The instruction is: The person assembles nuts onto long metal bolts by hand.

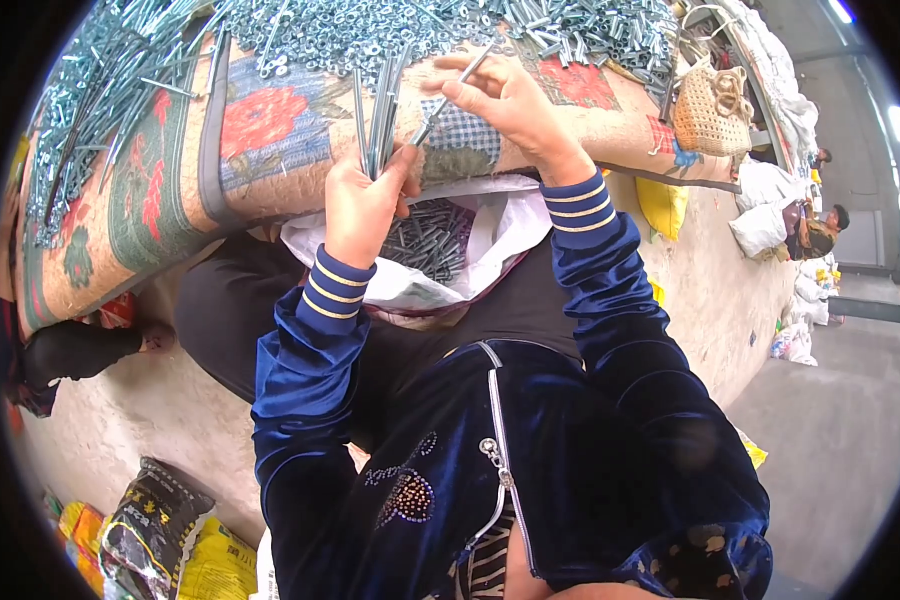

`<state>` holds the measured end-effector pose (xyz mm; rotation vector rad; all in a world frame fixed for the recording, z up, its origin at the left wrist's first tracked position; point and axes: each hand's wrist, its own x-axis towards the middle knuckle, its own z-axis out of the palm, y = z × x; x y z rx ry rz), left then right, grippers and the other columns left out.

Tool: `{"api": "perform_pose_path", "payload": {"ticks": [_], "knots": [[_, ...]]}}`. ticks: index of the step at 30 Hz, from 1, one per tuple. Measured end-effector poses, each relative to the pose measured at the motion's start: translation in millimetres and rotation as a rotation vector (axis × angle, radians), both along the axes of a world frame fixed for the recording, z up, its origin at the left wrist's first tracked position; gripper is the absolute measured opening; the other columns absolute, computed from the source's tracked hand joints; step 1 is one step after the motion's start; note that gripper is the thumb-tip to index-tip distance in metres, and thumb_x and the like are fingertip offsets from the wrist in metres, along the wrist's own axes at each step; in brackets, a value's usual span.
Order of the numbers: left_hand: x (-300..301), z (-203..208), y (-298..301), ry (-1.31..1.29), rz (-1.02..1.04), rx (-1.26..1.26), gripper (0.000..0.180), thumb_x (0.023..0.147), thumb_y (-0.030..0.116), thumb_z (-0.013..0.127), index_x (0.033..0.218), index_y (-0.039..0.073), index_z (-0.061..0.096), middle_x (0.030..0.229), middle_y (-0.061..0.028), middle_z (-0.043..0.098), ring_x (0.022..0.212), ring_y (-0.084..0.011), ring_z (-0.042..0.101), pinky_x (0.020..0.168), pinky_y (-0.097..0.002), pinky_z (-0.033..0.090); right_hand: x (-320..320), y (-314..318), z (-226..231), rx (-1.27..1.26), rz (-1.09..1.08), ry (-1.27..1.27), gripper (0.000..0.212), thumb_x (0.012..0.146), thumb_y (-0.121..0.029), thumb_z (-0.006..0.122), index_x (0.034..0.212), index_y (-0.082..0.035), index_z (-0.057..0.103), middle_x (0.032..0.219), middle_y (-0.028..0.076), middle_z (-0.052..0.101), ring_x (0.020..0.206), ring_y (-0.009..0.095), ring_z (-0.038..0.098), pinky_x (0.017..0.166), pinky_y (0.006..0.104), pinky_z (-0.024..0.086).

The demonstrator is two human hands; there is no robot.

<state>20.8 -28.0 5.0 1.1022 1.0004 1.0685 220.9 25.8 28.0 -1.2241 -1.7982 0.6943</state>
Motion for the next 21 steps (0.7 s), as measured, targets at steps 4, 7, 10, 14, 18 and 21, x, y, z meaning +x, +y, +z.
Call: {"api": "perform_pose_path", "payload": {"ticks": [4,7,10,14,18,21], "knots": [[0,1,0,0.004,-0.003,-0.023,0.016,0.086,0.018,0.063,0.086,0.002,0.060,0.057,-0.0025,0.057,0.043,-0.0060,0.048,0.040,-0.0195,0.036,-3,-9,13,-0.419,0.043,0.168,0.034,0.086,-0.027,0.064,0.103,0.002,0.063,0.076,0.002,0.062,0.063,0.005,0.054,0.063,0.0193,0.045],[1,1,-3,0.023,-0.015,-0.012,0.016,0.086,0.018,0.062,0.085,0.002,0.061,0.056,-0.0016,0.056,0.043,-0.0061,0.048,0.040,-0.0196,0.036,-13,-23,6,-0.286,-0.017,0.227,0.031,0.084,-0.028,0.066,0.096,0.000,0.064,0.069,-0.003,0.055,0.062,0.004,0.048,0.055,0.0196,0.039],[4,-15,-1,0.073,-0.019,0.064,0.017,0.087,0.018,0.062,0.084,0.002,0.061,0.055,-0.0004,0.054,0.044,-0.0061,0.047,0.040,-0.0202,0.035,-23,-30,15,-0.485,-0.005,0.173,0.033,0.081,-0.030,0.068,0.091,0.001,0.064,0.069,-0.002,0.057,0.063,0.005,0.049,0.055,0.0221,0.039],[-5,-25,7,-0.013,-0.127,-0.167,0.017,0.088,0.022,0.060,0.090,0.006,0.060,0.058,0.0018,0.052,0.045,-0.0051,0.045,0.039,-0.0198,0.031,8,-24,36,-0.375,0.272,-0.328,0.029,0.080,-0.029,0.068,0.094,-0.004,0.066,0.077,0.002,0.063,0.071,0.008,0.055,0.063,0.0242,0.046],[-6,-15,6,-0.151,-0.187,-0.412,0.023,0.088,0.025,0.059,0.102,0.007,0.059,0.064,0.0019,0.054,0.046,-0.0051,0.044,0.040,-0.0182,0.028,89,34,5,0.345,-0.501,-0.925,0.025,0.071,-0.013,0.064,0.096,-0.009,0.067,0.092,0.010,0.064,0.089,0.022,0.060,0.078,0.0353,0.047],[-4,-14,9,-0.233,-0.272,-0.453,0.025,0.088,0.024,0.060,0.106,0.007,0.058,0.063,0.0024,0.053,0.046,-0.0044,0.043,0.040,-0.0178,0.028,128,57,-15,0.646,-0.504,-1.224,0.031,0.064,-0.011,0.064,0.094,-0.016,0.068,0.095,0.010,0.061,0.098,0.028,0.054,0.081,0.0396,0.045]]}}
